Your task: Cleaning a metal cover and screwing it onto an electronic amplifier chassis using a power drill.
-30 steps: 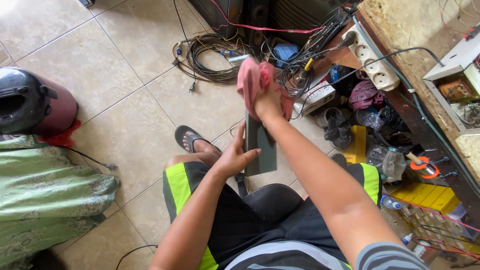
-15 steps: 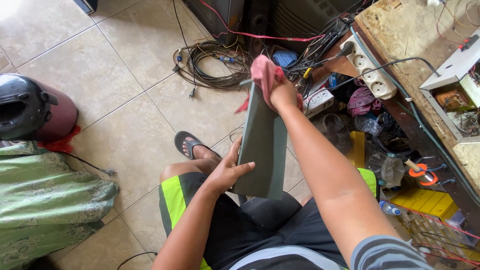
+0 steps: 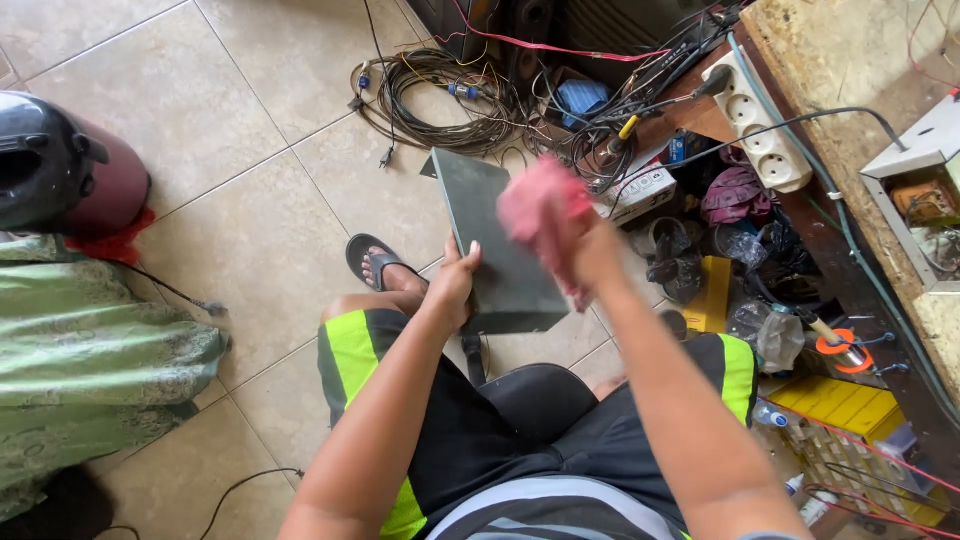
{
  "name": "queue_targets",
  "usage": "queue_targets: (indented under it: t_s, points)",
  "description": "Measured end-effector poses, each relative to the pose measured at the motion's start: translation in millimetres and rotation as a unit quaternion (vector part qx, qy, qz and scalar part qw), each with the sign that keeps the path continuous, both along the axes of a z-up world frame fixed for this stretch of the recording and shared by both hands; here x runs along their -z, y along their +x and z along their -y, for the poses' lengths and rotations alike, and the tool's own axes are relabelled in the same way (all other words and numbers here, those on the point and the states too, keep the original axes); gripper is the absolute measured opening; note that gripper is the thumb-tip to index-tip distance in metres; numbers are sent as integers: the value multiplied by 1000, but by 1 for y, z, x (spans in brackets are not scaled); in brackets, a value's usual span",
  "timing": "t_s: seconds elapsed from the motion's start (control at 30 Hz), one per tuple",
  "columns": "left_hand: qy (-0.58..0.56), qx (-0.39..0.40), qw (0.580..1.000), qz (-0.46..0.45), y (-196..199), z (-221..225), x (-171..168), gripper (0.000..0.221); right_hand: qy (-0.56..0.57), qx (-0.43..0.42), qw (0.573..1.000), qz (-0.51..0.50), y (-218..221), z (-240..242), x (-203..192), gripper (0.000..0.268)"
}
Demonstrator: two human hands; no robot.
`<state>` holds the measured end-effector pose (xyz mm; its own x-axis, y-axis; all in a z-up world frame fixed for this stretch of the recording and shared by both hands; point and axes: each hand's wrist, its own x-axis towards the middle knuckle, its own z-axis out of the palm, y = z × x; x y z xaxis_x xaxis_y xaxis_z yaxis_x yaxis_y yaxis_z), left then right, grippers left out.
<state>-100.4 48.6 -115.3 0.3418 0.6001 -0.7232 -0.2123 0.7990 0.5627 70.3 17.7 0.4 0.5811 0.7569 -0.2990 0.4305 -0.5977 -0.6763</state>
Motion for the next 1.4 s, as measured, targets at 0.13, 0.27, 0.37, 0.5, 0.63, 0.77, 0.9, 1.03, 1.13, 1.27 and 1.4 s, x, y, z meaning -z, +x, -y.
queue_targets:
  t_s: [0.13, 0.27, 0.37, 0.5, 0.63, 0.77, 0.9, 1.03, 1.13, 1.27, 1.4]
  points:
    - [552, -227, 784, -171, 29, 20, 30, 36, 127, -303, 931, 157, -57, 56, 1, 63]
    - [361, -183, 903, -147, 8, -2, -52, 42, 244, -360, 875, 210, -2, 71, 68, 51]
    - [46, -103, 989, -97, -4, -21, -71, 67, 83, -404, 877, 248, 48, 83, 88, 40]
    - [49, -194, 979, -37, -14, -37, -36, 70, 41, 73, 980, -179, 91, 73, 91, 37]
    - [36, -97, 993, 62, -24, -32, -84, 61, 80, 197, 796, -566, 30, 41, -43, 59]
    - [98, 4, 993, 65, -24, -25, -87, 69, 69, 182, 783, -591, 10, 37, -60, 52]
    - [178, 177, 958, -142, -14, -30, -44, 60, 30, 171, 741, -649, 38, 53, 48, 42]
    - [210, 219, 930, -208, -2, -20, -23, 60, 94, 197, 685, -695, 36, 11, 79, 49]
    - [275, 206, 923, -175, -12, -13, -57, 53, 73, 139, 726, -669, 39, -24, 64, 47]
    - [276, 196, 931, -133, -7, -18, -11, 49, 43, 63, 781, -620, 33, -70, 49, 45]
    - [85, 134, 976, 150, 7, -27, 117, 36, -22, -44, 851, -523, 15, -80, 44, 43]
